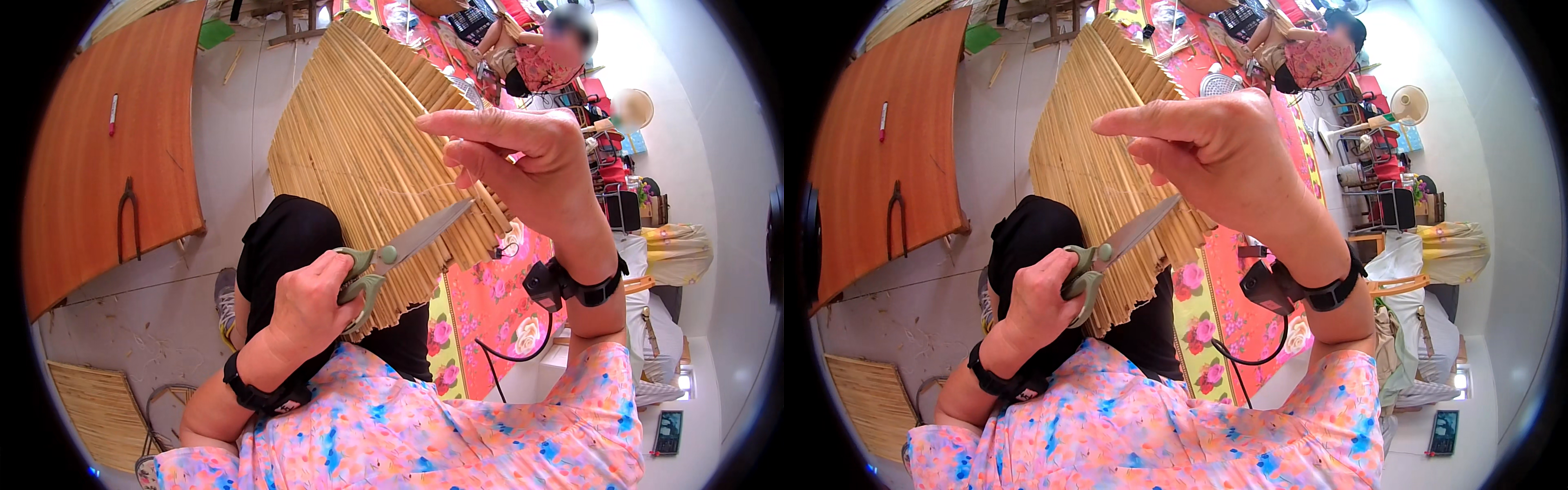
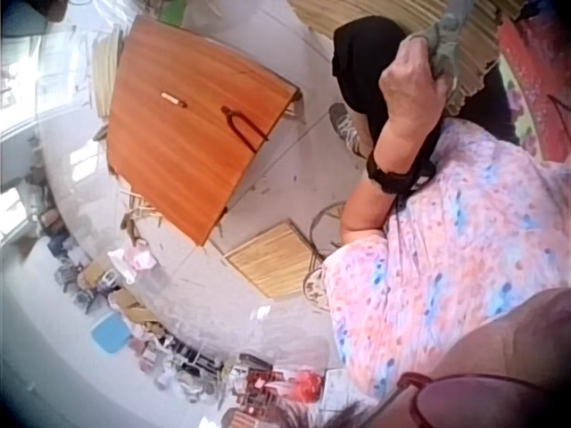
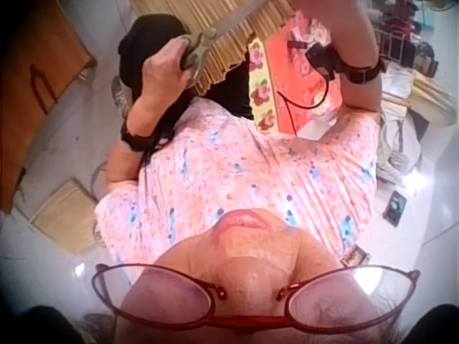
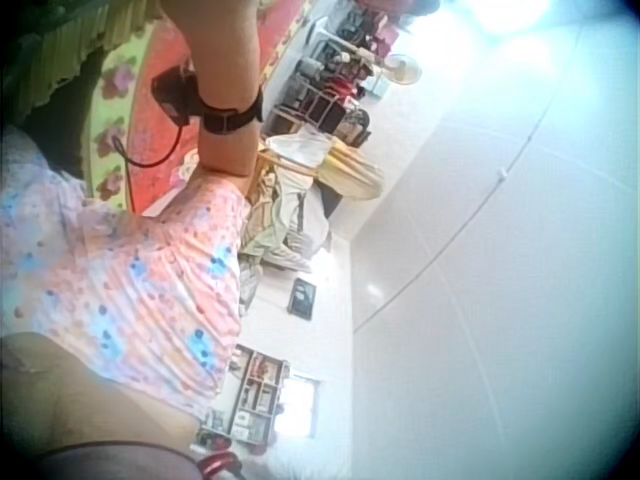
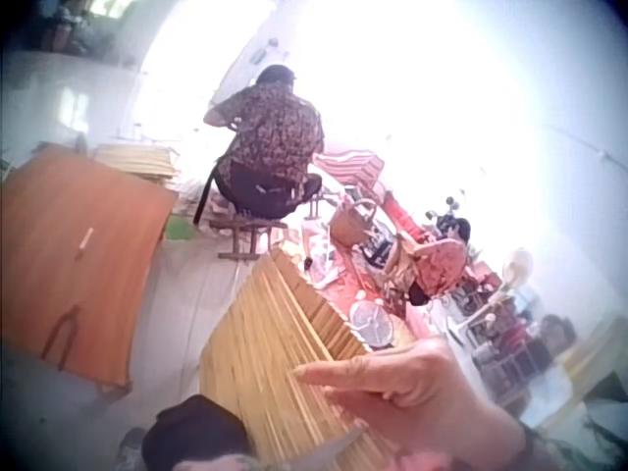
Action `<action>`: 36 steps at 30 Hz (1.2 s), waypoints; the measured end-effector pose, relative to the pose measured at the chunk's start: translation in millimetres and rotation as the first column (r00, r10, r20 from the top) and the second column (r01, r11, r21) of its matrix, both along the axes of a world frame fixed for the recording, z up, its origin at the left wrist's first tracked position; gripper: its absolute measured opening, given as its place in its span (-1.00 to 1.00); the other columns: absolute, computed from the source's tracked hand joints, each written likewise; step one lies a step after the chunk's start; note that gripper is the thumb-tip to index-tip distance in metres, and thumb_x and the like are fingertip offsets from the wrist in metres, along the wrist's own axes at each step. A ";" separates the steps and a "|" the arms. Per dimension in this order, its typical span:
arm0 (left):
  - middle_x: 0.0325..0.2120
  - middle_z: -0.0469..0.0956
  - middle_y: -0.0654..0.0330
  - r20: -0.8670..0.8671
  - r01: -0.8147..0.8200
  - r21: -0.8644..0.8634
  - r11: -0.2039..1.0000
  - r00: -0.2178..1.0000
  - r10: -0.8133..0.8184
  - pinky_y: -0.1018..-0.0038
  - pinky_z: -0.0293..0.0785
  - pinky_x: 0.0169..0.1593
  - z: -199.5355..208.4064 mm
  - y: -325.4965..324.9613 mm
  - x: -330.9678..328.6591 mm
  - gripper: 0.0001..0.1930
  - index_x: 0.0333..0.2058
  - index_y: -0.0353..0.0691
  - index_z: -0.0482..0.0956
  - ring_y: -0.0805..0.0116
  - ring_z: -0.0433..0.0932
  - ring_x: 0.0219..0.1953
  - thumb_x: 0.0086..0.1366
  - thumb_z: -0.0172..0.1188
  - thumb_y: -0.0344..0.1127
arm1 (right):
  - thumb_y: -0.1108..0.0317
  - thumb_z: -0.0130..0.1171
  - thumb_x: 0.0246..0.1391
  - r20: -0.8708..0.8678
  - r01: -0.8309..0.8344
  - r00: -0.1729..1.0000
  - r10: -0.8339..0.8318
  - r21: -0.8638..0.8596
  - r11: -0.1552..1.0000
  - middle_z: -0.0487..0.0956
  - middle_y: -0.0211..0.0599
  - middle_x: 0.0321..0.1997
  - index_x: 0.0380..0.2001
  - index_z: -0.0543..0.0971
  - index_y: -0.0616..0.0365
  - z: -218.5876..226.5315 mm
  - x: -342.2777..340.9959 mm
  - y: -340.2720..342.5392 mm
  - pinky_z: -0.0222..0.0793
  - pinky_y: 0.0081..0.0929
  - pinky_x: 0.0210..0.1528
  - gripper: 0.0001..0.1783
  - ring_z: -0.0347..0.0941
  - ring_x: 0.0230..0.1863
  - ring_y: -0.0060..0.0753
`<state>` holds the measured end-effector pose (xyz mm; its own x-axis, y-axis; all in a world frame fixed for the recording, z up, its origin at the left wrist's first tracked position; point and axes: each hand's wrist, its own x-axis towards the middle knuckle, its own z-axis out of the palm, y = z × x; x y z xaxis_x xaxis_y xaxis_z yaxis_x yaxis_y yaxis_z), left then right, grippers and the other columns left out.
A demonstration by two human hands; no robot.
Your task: The person joins narrow wooden slats together using thread and a needle, occasionally using pliers to pull the needle through and shears to trim excess thread.
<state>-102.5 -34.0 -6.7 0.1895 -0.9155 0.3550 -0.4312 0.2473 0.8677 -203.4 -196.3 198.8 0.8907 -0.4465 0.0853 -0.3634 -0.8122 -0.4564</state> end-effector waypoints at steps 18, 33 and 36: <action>-0.43 0.51 0.10 -0.038 0.013 0.016 1.000 0.999 -0.012 0.30 0.48 -0.42 2.7 -1.7 -2.2 -0.71 -0.32 -0.28 0.48 0.04 0.54 -0.45 -0.07 0.33 -0.43 | 0.62 0.17 0.09 -0.014 -0.019 1.000 0.019 -0.036 0.999 0.60 -0.48 -0.53 -0.13 0.67 0.18 -0.1 0.9 -0.9 0.41 -0.78 -0.46 -0.72 0.47 -0.53 -0.79; -0.45 0.51 0.12 0.045 0.012 0.037 0.999 0.999 -0.013 0.27 0.49 -0.46 -2.1 -7.3 -13.3 -0.73 -0.35 -0.23 0.47 0.03 0.55 -0.50 -0.05 0.33 -0.42 | 0.52 0.23 0.01 0.116 -0.025 0.993 0.033 -0.066 0.998 0.45 -0.43 -0.74 -0.19 0.71 -0.04 -11.4 2.9 -3.0 0.24 -0.67 -0.64 -0.71 0.32 -0.71 -0.73; -0.45 0.51 0.11 0.028 0.008 -0.004 1.000 1.000 -0.008 0.28 0.49 -0.46 -6.9 -10.4 -14.9 -0.73 -0.35 -0.24 0.47 0.03 0.55 -0.49 -0.05 0.34 -0.41 | 0.54 0.23 0.01 0.055 -0.015 0.998 0.016 -0.022 1.000 0.50 -0.45 -0.70 -0.16 0.70 -0.03 -5.4 2.7 -2.2 0.29 -0.70 -0.60 -0.69 0.37 -0.66 -0.77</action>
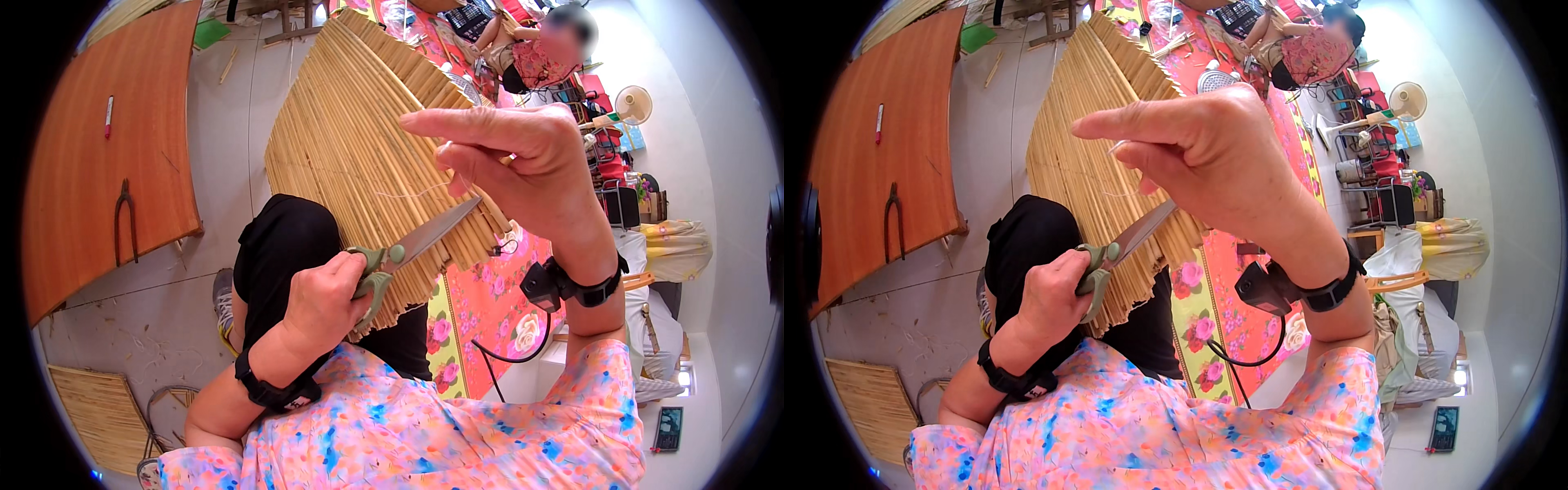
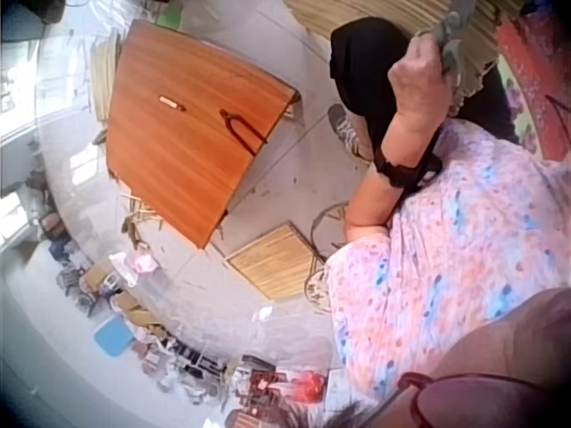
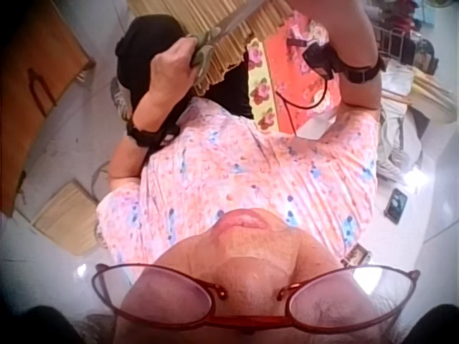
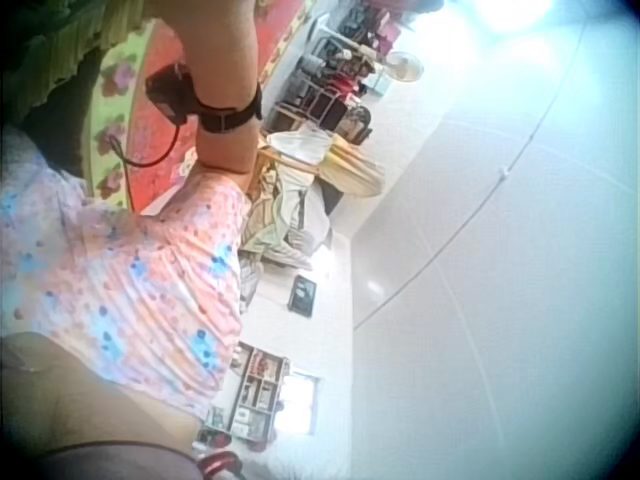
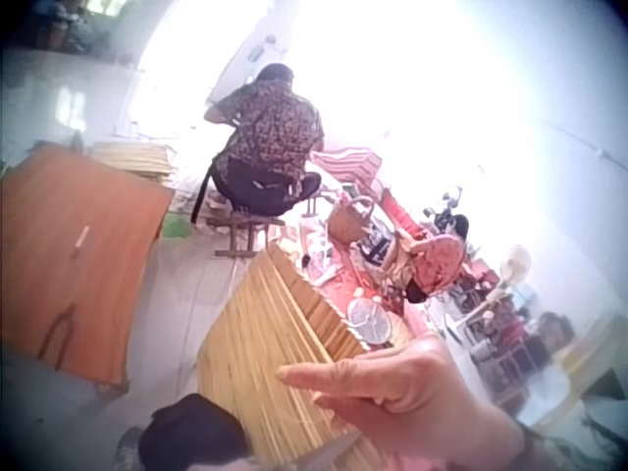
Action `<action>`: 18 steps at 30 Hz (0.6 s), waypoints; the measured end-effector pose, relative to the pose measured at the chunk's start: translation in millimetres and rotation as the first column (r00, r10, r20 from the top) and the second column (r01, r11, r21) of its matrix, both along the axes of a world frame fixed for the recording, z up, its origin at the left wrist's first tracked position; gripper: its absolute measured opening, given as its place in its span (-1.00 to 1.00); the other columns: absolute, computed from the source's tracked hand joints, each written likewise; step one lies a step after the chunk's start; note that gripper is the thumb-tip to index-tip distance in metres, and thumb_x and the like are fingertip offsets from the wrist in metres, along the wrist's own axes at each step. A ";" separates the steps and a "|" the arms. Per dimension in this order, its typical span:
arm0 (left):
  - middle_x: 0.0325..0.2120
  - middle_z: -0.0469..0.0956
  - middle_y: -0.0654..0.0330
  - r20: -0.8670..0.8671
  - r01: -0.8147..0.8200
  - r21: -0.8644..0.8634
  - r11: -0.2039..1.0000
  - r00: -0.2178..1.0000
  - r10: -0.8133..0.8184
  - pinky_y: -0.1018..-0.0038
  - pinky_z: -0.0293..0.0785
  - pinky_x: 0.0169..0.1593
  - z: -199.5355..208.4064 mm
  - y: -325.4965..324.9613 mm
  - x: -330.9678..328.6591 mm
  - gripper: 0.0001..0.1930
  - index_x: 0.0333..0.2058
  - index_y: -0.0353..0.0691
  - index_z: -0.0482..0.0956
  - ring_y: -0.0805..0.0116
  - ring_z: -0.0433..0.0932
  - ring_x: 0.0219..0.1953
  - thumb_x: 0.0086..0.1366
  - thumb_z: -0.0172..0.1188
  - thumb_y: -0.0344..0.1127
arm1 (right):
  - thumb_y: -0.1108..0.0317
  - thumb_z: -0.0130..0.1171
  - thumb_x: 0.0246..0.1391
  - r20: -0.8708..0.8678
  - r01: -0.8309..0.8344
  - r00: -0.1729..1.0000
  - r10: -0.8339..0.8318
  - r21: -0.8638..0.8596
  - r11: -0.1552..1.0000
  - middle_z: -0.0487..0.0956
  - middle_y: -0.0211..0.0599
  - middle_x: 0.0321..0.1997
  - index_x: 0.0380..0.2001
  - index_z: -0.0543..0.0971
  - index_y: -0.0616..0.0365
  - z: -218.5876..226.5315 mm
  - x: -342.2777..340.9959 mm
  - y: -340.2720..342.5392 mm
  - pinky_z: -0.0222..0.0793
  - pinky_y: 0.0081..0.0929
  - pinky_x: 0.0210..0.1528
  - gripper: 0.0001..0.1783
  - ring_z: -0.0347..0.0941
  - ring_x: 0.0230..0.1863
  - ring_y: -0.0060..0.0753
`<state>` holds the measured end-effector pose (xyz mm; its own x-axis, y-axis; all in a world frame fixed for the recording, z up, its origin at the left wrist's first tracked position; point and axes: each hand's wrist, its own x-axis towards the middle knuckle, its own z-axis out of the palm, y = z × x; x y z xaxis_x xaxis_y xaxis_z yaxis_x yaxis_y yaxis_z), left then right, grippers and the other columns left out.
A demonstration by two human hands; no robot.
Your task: The person joins narrow wooden slats together using thread and a needle, occasionally using pliers to pull the needle through and shears to trim excess thread.
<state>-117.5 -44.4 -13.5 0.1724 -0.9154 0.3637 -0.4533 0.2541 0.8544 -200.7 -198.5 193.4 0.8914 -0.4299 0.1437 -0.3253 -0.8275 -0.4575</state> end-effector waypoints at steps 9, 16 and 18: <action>-0.44 0.52 0.04 -0.156 -0.059 -0.028 0.998 0.986 0.054 0.30 0.49 -0.43 2.0 11.4 14.2 -0.73 -0.31 -0.28 0.50 -0.02 0.55 -0.45 -0.05 0.32 -0.49 | 0.69 0.03 0.08 0.387 0.090 0.914 -0.120 0.095 0.991 0.58 -0.32 -0.51 0.13 0.45 0.27 29.0 -27.0 -3.9 0.30 -0.73 -0.58 -0.51 0.38 -0.64 -0.65; -0.52 0.44 0.36 -0.415 -0.213 0.179 0.961 0.869 0.270 0.67 0.35 -0.40 16.8 28.7 55.6 -0.75 -0.20 -0.31 0.53 0.66 0.40 -0.49 0.09 0.24 -0.55 | 0.51 0.01 0.25 0.709 -0.355 0.702 -0.071 0.434 0.828 0.58 -0.37 -0.37 0.20 0.38 0.19 39.2 -112.6 -27.2 0.09 -0.68 -0.64 -0.56 0.15 -0.73 -0.74; -0.52 0.44 0.37 -0.401 -0.220 0.178 0.959 0.874 0.275 0.68 0.32 -0.40 12.7 31.4 61.1 -0.75 -0.19 -0.31 0.53 0.67 0.38 -0.48 0.11 0.23 -0.53 | 0.46 0.00 0.27 0.727 -0.440 0.672 -0.139 0.543 0.715 0.57 -0.38 -0.37 0.20 0.39 0.15 24.0 -132.8 -27.4 0.05 -0.67 -0.65 -0.58 0.12 -0.73 -0.75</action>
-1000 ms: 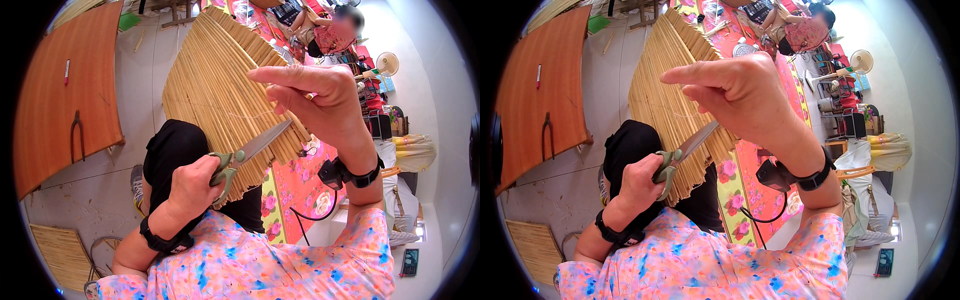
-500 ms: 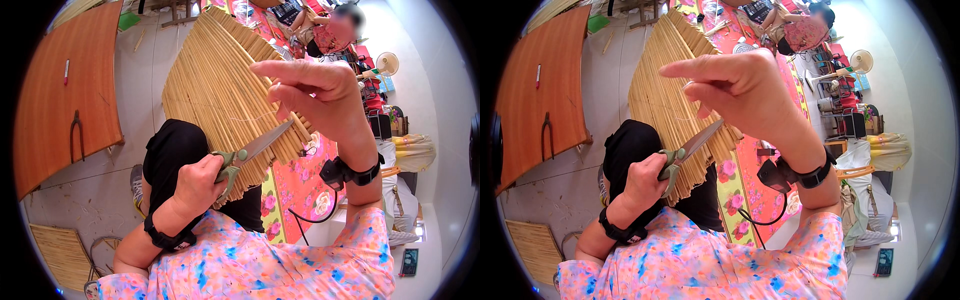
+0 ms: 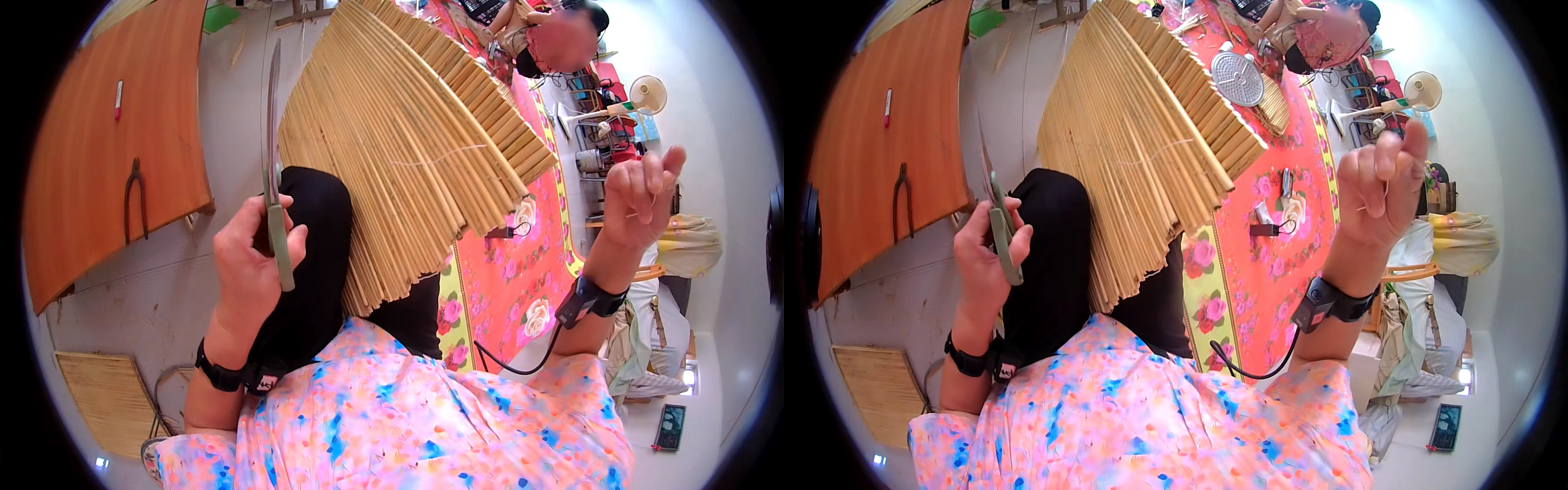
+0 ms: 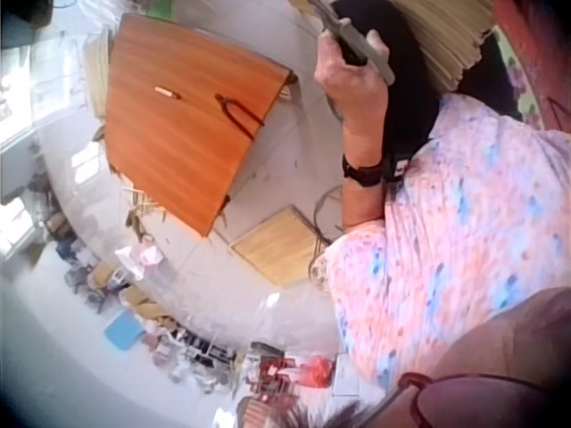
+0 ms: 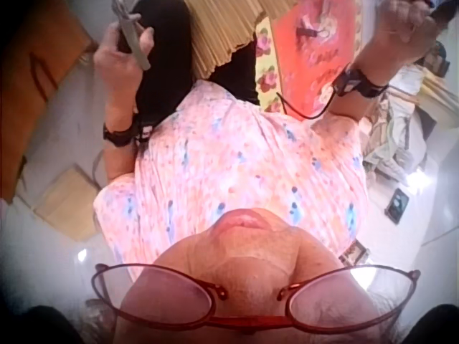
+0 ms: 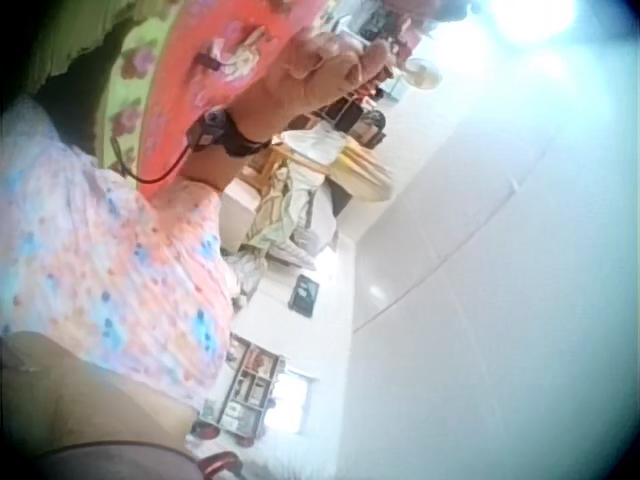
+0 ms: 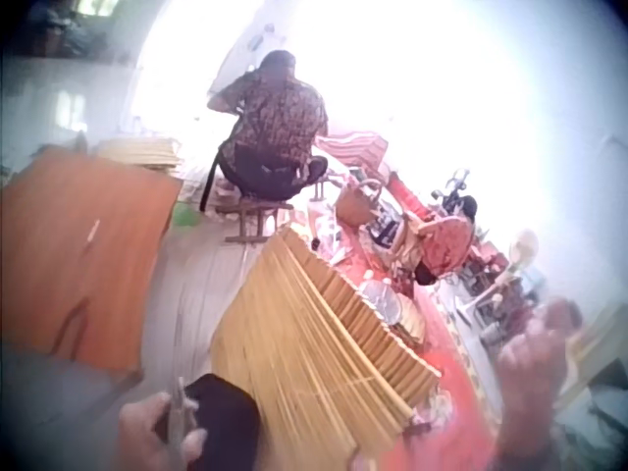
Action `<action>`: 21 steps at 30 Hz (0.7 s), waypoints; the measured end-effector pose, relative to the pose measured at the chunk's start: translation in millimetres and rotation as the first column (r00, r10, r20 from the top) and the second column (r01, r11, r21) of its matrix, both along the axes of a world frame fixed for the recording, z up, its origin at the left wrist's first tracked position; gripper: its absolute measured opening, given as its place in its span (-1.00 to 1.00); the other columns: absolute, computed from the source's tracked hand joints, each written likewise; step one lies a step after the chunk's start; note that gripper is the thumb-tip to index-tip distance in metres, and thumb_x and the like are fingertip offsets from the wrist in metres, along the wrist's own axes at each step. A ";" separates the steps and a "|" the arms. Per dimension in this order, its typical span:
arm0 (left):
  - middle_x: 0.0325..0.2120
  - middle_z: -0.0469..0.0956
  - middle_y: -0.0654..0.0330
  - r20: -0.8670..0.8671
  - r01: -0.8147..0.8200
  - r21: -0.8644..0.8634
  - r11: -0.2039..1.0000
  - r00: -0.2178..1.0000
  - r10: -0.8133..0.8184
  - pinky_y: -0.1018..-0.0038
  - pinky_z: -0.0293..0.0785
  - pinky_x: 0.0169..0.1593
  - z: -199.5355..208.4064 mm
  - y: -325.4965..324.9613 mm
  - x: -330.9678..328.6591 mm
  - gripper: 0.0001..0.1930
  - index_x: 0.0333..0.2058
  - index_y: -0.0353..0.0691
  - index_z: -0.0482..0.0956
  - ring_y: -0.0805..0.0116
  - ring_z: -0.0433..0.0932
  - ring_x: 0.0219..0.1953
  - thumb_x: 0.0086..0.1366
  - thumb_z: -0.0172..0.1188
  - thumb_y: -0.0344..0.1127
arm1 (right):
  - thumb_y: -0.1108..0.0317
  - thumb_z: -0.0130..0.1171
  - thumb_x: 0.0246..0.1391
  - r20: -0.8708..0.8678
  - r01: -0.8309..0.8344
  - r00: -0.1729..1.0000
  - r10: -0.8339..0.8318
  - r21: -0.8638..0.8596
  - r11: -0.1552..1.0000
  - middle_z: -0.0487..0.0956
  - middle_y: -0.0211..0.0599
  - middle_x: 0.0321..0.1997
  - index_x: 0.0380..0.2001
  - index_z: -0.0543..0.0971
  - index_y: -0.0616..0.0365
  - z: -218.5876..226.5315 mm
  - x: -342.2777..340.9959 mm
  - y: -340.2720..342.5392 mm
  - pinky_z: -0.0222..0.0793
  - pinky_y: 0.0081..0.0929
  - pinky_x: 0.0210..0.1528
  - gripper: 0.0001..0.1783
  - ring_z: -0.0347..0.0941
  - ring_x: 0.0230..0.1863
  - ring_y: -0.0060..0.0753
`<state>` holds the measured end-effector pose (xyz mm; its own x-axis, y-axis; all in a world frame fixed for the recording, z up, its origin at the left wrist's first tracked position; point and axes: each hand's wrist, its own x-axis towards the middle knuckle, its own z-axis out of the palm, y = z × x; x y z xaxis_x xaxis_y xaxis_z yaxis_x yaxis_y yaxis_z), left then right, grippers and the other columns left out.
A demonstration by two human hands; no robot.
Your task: The person joins narrow wooden slats together using thread and a needle, occasionally using pliers to pull the needle through and shears to trim excess thread.
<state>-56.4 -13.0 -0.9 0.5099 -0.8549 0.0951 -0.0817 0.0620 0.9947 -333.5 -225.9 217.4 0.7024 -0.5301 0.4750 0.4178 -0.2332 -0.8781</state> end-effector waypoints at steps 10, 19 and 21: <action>-0.53 0.46 0.25 0.246 0.085 0.013 0.996 0.966 -0.085 0.59 0.35 -0.40 -15.2 17.0 -6.2 -0.73 -0.19 -0.31 0.52 0.52 0.41 -0.50 0.09 0.29 -0.49 | 0.46 0.33 -0.15 -0.803 -0.351 -0.176 -0.569 -0.489 0.799 0.52 -0.21 0.11 -0.20 0.67 0.00 -171.7 -61.9 45.1 0.31 -0.19 0.21 -0.66 0.32 0.21 -0.04; -0.37 0.52 -0.01 0.455 0.132 0.052 0.990 0.879 -0.141 0.24 0.46 -0.35 -13.5 28.3 -14.6 -0.71 -0.25 -0.30 0.47 -0.10 0.52 -0.36 0.00 0.26 -0.46 | 0.42 0.35 -0.06 -0.771 0.202 0.227 -0.595 -0.560 0.804 0.63 -0.27 -0.13 -0.13 0.63 0.15 -133.8 -26.2 65.7 0.47 -0.39 -0.05 -0.65 0.56 -0.13 -0.29; -0.37 0.53 -0.01 0.461 0.135 0.057 0.989 0.875 -0.146 0.24 0.46 -0.35 -14.3 30.9 -16.0 -0.71 -0.25 -0.30 0.47 -0.10 0.52 -0.36 0.00 0.26 -0.47 | 0.41 0.35 -0.02 -0.827 0.286 0.399 -0.396 -0.298 0.911 0.64 -0.29 -0.18 -0.08 0.60 0.22 -122.5 -9.6 94.5 0.49 -0.49 -0.12 -0.62 0.57 -0.20 -0.50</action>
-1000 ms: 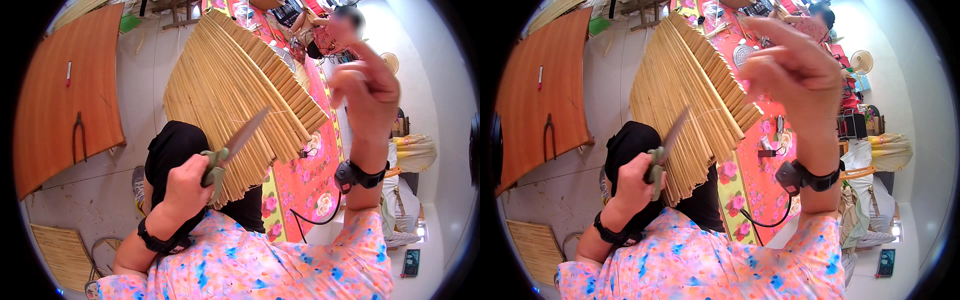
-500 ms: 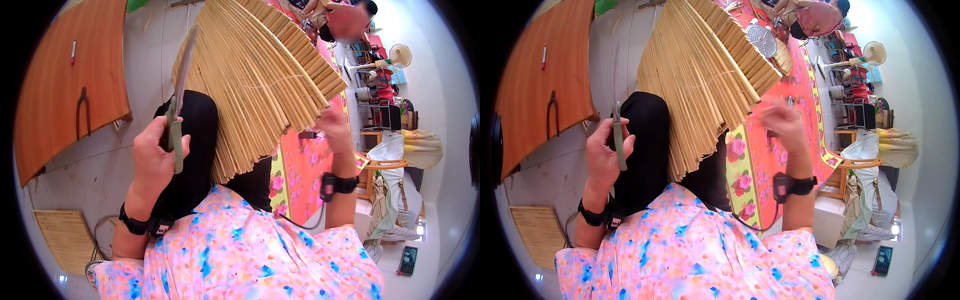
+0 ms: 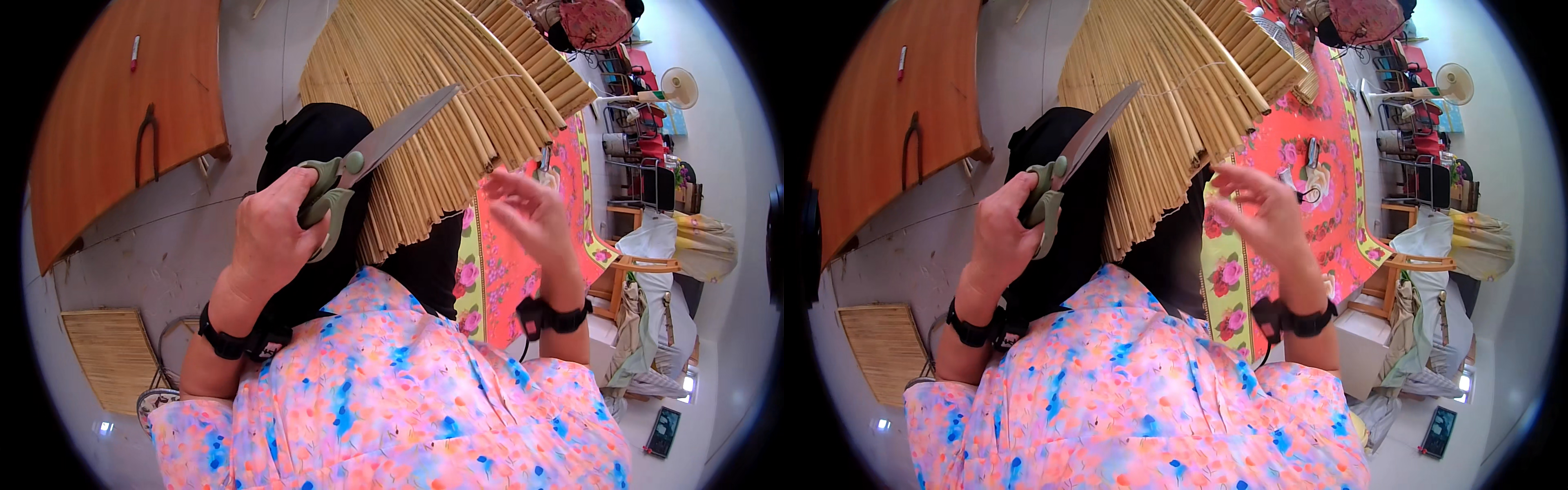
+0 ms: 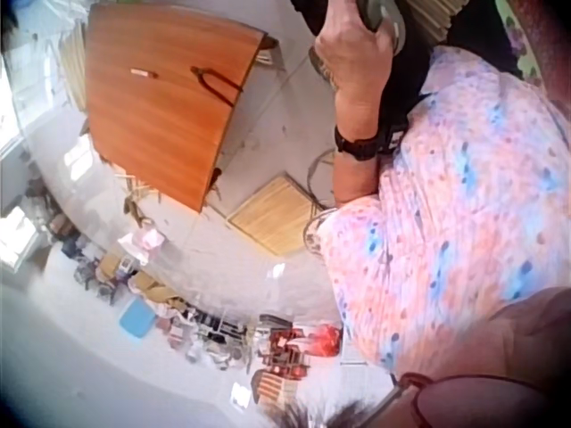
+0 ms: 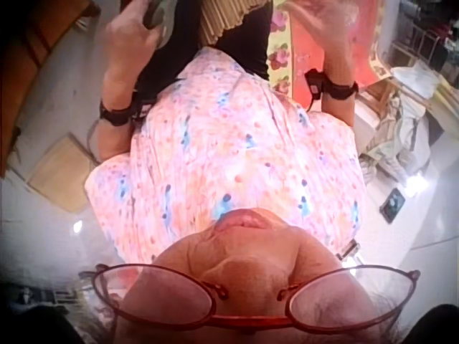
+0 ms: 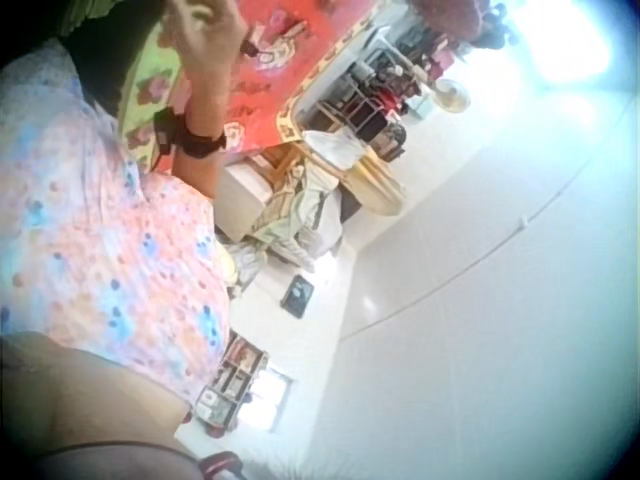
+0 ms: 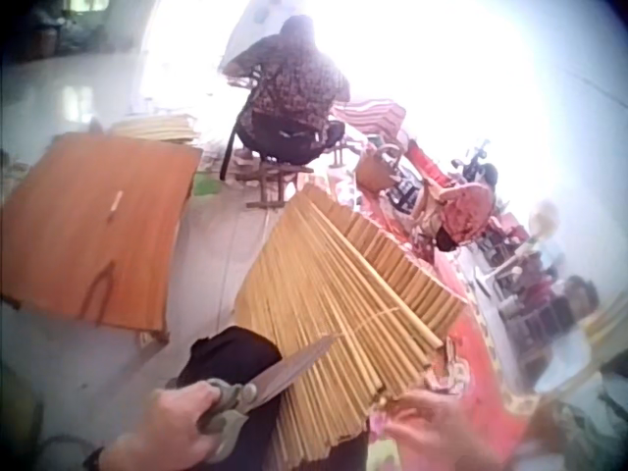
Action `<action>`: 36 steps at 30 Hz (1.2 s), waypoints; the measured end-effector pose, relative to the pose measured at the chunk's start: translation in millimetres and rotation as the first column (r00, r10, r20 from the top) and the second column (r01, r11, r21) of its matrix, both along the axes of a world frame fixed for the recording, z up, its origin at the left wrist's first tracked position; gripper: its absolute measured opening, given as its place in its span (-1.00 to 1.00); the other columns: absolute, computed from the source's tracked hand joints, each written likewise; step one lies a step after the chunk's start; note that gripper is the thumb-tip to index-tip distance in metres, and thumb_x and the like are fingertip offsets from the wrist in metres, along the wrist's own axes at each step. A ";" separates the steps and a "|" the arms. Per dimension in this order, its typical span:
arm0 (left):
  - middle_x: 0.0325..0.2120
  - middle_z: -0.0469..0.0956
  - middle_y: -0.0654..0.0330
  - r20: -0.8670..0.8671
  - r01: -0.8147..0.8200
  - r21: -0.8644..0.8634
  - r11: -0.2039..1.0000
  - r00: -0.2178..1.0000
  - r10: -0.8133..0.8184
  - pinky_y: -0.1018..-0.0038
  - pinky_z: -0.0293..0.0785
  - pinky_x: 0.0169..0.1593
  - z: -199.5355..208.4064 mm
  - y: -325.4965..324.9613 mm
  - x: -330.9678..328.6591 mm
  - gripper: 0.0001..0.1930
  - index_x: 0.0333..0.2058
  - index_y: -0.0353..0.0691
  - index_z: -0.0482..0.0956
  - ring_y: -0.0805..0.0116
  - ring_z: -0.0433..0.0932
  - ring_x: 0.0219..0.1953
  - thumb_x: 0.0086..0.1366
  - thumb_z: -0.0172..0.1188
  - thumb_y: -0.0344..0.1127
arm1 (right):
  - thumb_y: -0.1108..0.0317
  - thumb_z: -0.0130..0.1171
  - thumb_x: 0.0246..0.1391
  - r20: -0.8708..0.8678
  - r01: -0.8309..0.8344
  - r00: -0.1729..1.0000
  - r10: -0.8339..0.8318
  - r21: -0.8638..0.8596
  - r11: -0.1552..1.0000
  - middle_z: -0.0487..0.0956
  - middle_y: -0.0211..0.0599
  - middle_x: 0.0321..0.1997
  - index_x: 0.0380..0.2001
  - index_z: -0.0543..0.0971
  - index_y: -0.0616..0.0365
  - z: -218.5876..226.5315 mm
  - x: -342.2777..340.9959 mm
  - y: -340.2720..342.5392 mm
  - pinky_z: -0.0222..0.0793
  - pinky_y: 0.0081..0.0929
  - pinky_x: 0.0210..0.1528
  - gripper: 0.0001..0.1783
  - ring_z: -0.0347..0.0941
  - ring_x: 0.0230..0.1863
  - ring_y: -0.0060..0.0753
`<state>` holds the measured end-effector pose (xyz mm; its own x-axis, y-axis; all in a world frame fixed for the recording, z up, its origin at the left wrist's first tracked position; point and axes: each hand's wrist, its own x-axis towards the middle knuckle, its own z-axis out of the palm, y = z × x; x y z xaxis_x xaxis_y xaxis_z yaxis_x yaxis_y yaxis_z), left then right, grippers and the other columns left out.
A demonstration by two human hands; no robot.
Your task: The person joins narrow wooden slats together using thread and a needle, occasionally using pliers to pull the needle through and shears to trim excess thread.
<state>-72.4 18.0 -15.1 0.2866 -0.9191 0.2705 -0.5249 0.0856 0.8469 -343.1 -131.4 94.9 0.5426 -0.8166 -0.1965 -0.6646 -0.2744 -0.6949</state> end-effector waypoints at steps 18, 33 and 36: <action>-0.59 0.47 0.22 -0.076 0.258 0.181 0.949 0.966 -0.248 0.58 0.38 -0.44 30.9 31.6 4.8 -0.74 -0.25 -0.35 0.55 0.56 0.44 -0.54 0.01 0.30 -0.52 | 0.34 -0.02 0.21 0.411 0.054 0.746 -0.525 0.748 0.661 0.55 -0.36 -0.50 -0.38 0.42 0.10 -24.4 4.3 35.8 0.23 -0.76 -0.59 -0.89 0.37 -0.62 -0.68; -0.42 0.54 0.23 -0.799 0.751 0.442 0.490 0.578 -0.165 0.55 0.42 -0.25 91.4 36.4 -21.4 -0.61 -0.16 -0.34 0.52 0.48 0.49 -0.38 0.04 0.32 -0.28 | 0.32 0.03 0.29 0.621 -0.300 0.698 -0.356 0.706 0.641 0.39 -0.53 -0.60 -0.32 0.45 0.17 -18.8 -0.8 25.5 -0.03 -0.79 -0.66 -0.84 0.13 -0.65 -0.80; -0.48 0.52 0.16 -0.788 0.724 0.506 0.468 0.609 -0.091 0.52 0.42 -0.35 106.3 35.0 -31.0 -0.59 -0.22 -0.36 0.52 0.41 0.51 -0.45 -0.02 0.31 -0.24 | 0.32 0.03 0.29 0.647 -0.346 0.690 -0.325 0.689 0.637 0.40 -0.54 -0.58 -0.31 0.46 0.18 -21.3 -4.0 22.6 0.02 -0.78 -0.63 -0.84 0.16 -0.62 -0.80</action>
<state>-103.4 52.9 91.1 -0.4039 -0.6943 -0.5957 0.0163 -0.6565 0.7542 -347.1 -108.8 73.6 0.7821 -0.5589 -0.2758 0.0786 0.5275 -0.8459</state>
